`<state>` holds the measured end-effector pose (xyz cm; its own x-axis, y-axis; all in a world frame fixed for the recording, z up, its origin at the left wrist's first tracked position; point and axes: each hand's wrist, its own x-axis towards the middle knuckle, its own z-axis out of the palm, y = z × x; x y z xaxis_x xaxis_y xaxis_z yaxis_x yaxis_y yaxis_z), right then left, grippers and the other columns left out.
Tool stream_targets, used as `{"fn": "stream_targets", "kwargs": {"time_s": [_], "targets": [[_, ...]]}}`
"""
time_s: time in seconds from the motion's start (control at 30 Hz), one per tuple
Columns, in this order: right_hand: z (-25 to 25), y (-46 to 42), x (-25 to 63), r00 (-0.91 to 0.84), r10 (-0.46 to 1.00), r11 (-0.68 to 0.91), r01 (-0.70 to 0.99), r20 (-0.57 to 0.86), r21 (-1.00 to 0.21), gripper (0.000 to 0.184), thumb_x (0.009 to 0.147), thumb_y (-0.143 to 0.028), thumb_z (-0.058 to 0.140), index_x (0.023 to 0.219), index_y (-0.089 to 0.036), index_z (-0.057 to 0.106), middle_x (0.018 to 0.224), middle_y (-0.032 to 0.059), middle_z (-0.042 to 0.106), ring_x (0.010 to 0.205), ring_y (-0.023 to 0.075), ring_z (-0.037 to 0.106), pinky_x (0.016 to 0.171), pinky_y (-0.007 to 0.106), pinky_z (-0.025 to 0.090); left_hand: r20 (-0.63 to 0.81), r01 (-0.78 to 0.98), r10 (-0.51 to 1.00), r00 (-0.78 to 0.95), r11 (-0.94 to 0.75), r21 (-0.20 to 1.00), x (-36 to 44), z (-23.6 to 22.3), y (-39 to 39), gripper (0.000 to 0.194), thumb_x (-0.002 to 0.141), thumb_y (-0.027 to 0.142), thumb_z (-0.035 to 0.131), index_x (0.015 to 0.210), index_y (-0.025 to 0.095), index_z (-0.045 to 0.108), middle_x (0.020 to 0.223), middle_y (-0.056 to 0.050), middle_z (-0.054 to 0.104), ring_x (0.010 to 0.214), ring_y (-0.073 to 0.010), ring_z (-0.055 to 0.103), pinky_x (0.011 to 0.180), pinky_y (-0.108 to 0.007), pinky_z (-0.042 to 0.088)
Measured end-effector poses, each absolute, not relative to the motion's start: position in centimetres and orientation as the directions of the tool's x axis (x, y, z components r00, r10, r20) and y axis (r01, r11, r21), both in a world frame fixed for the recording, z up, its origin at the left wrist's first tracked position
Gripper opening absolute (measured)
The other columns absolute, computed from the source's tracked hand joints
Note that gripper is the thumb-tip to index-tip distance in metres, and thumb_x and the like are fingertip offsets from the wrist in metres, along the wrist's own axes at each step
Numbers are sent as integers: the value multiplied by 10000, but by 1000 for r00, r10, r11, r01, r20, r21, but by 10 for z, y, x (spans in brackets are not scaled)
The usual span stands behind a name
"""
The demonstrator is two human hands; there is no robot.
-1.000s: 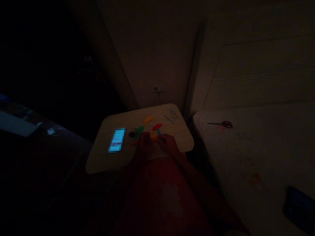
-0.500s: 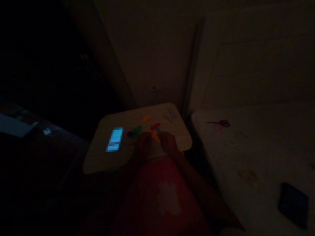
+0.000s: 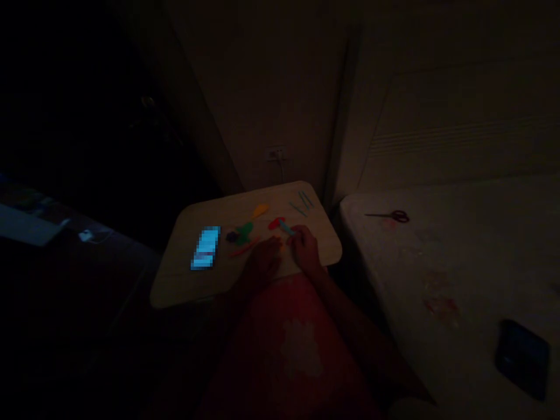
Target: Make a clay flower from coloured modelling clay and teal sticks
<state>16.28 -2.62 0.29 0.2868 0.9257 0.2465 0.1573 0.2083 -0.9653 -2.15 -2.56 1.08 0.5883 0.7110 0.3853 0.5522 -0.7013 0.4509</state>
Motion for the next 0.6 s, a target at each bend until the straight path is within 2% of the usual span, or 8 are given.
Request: {"fn": "stream_targets", "kwargs": {"time_s": [0.07, 0.17, 0.27, 0.4, 0.5, 0.6], "targets": [[4, -26, 162, 334, 916, 188, 129, 221, -974, 230, 886, -346, 532, 1069, -212, 570, 728, 14, 689, 656, 190, 611, 648, 302, 467, 372, 564, 716, 590, -696, 445, -21, 12, -25, 448, 938, 214, 562, 1386, 198, 551, 1489, -146, 538, 1387, -285, 494, 1179, -512, 377], [4, -24, 164, 353, 922, 139, 83, 159, -987, 217, 830, -385, 619, 962, -212, 609, 736, 32, 704, 646, 192, 617, 593, 290, 454, 350, 588, 727, 591, -685, 429, -20, 14, -25, 448, 934, 239, 577, 1380, 197, 558, 1467, -147, 560, 1387, -293, 494, 1180, -518, 361], [3, -21, 169, 350, 933, 99, -34, 81, -994, 271, 781, -457, 687, 874, -206, 643, 737, 42, 703, 625, 185, 610, 554, 281, 438, 336, 597, 728, 597, -683, 420, -20, 14, -26, 456, 935, 254, 579, 1387, 200, 550, 1484, -145, 547, 1409, -290, 474, 1192, -515, 336], [2, -18, 180, 372, 928, 80, -129, 27, -988, 343, 727, -494, 748, 879, -196, 674, 732, 29, 684, 616, 165, 580, 548, 273, 423, 332, 585, 722, 608, -689, 428, -22, 12, -27, 479, 930, 245, 585, 1405, 203, 535, 1531, -149, 505, 1450, -299, 433, 1219, -553, 266], [2, -15, 186, 407, 913, 91, -134, 29, -987, 376, 748, -547, 723, 881, -203, 649, 716, 4, 629, 602, 151, 533, 532, 272, 394, 316, 592, 722, 616, -689, 418, -23, 10, -26, 482, 937, 257, 585, 1414, 219, 531, 1539, -145, 500, 1467, -301, 414, 1234, -573, 218], [0, -9, 189, 427, 899, 163, -127, 95, -978, 389, 792, -595, 655, 874, -226, 561, 715, -15, 560, 614, 143, 506, 552, 267, 403, 294, 591, 706, 644, -704, 394, -25, 10, -25, 515, 945, 267, 578, 1451, 215, 496, 1563, -147, 469, 1482, -297, 393, 1241, -566, 211]]}}
